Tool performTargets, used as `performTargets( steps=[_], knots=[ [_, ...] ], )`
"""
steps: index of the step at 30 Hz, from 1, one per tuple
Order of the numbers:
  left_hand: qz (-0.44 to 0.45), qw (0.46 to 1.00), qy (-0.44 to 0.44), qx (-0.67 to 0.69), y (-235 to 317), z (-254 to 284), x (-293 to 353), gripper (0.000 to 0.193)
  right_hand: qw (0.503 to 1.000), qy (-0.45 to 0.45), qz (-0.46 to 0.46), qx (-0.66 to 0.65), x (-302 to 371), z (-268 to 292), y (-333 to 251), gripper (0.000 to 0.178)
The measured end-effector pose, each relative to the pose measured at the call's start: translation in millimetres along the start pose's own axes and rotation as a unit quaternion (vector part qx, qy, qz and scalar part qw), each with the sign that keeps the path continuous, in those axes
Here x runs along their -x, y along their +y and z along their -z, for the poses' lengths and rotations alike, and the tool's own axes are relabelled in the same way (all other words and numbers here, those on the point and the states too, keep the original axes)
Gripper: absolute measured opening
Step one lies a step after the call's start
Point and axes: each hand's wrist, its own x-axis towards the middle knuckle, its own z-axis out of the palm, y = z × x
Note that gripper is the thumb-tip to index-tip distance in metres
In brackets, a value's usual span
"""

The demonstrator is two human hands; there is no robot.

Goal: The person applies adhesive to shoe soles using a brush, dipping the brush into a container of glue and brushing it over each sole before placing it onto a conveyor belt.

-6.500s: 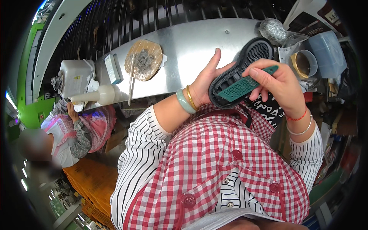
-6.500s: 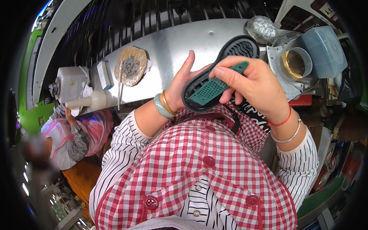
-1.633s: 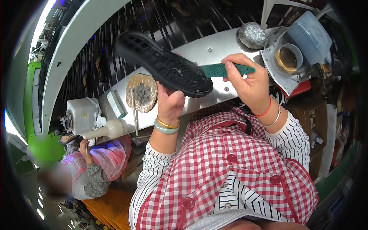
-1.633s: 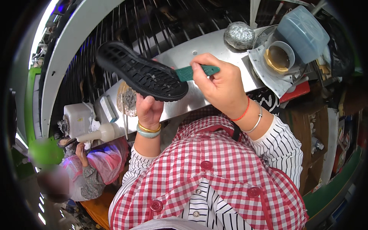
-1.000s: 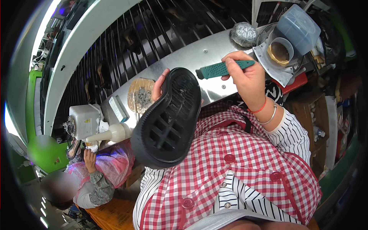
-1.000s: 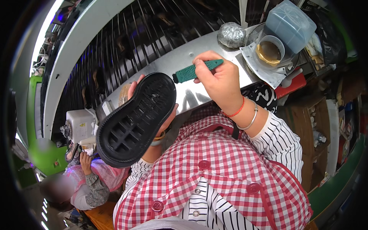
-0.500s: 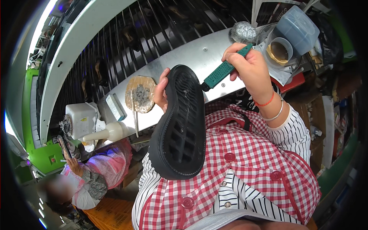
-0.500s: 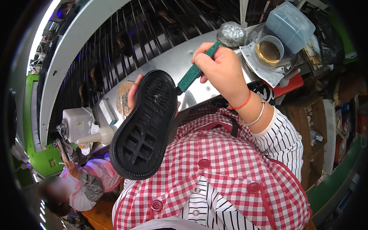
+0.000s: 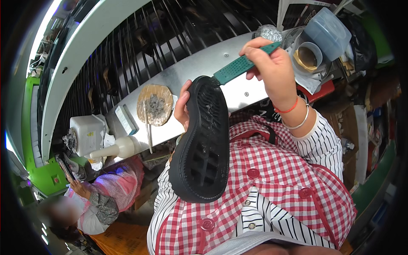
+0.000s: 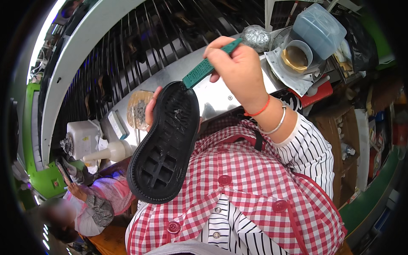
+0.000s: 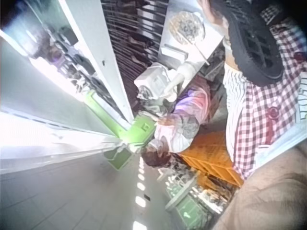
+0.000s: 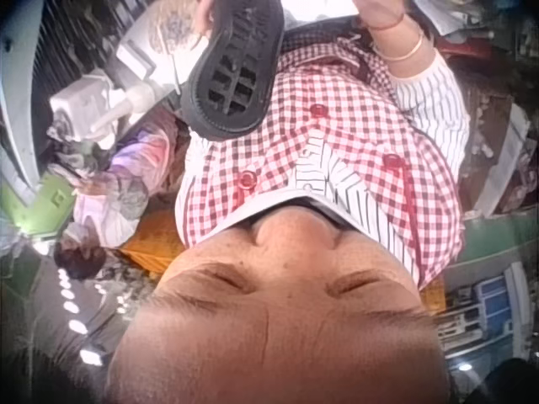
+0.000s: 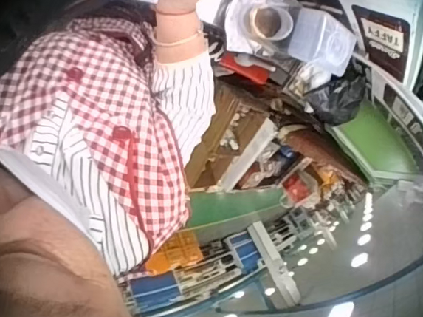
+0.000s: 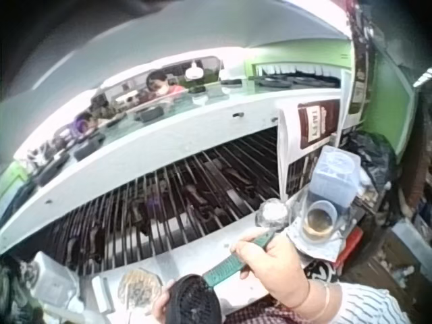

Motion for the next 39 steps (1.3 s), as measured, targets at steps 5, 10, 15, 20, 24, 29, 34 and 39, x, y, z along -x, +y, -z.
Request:
performTargets(
  steps=[5, 10, 15, 20, 24, 29, 34, 39],
  knots=[
    [-0.052, 0.992, 0.001, -0.116, -20, 15, 4, 0.091, 0.993, 0.001, -0.075, -0.093, 7, 9, 4, 0.019],
    [-0.296, 0.95, -0.034, -0.092, -25, 24, -14, 0.091, 0.999, 0.017, 0.026, -0.009, 31, -9, 5, 0.017],
    [-0.323, 0.906, -0.05, -0.268, -17, 28, -9, 0.092, 0.954, -0.025, 0.201, 0.222, 47, -13, 11, 0.006],
    [-0.268, 0.94, -0.073, -0.196, -12, 29, -10, 0.091, 0.97, -0.006, 0.18, 0.165, 55, -15, 5, 0.005],
    [-0.31, 0.915, -0.085, -0.243, -16, 39, -16, 0.086, 0.958, -0.047, 0.168, 0.226, 53, -8, 4, 0.005],
    [-0.427, 0.844, -0.041, -0.321, -26, 39, -20, 0.085, 0.961, -0.036, 0.192, 0.197, 59, -8, -2, 0.005],
    [-0.421, 0.849, -0.06, -0.314, -28, 43, -17, 0.082, 0.967, -0.034, 0.162, 0.194, 61, 4, -2, 0.005],
    [-0.303, 0.92, -0.136, -0.208, -9, 39, -16, 0.078, 0.946, -0.043, 0.252, 0.197, 49, -11, 1, 0.007]
  ],
)
